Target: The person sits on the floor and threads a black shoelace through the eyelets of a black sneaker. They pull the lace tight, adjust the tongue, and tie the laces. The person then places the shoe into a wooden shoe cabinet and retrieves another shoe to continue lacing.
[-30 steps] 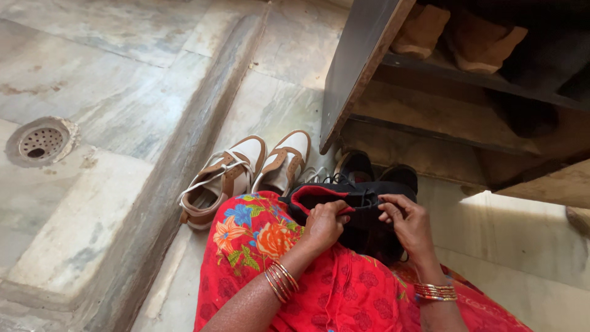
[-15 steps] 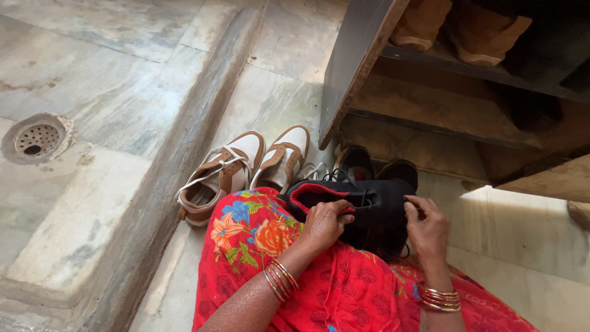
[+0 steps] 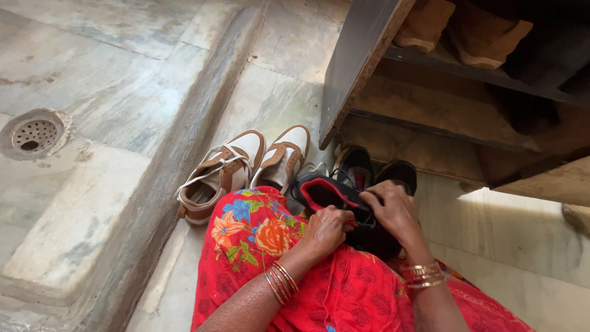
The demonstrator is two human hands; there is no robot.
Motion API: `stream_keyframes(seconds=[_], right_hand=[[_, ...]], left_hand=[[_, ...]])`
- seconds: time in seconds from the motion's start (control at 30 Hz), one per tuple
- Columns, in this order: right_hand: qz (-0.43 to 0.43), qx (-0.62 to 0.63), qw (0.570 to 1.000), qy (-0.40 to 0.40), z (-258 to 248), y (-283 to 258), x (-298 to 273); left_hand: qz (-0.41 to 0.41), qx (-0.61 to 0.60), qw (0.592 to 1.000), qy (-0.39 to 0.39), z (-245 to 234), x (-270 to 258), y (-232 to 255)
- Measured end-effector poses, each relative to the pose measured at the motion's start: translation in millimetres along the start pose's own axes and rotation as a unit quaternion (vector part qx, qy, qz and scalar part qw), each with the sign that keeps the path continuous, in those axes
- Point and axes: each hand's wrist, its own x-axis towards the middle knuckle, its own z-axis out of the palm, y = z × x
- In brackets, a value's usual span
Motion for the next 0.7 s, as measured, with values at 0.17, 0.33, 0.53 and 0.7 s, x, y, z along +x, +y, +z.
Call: stream_keyframes(seconds=[0.17,0.33,0.53,0.7], right_hand=[[0.019,0.051,0.998,-0.027,19,18,8],[0.074,0.268,0.96,-0.001,21,33,6],[0.187,0.644,0.741,0.0,-5,42,-5],[0.179,0.661,0.724,0.089,-44,49,-18]], left_hand=[[0.026,0.004,1.0,0.009,-1,1,-1],[-0.008,-0.026,1.0,0.006,4,3,-7],[0.04,-0.036,0.998,0.02,14,7,-21],[0.045,-0.031,0.998,0.014,20,7,-33]])
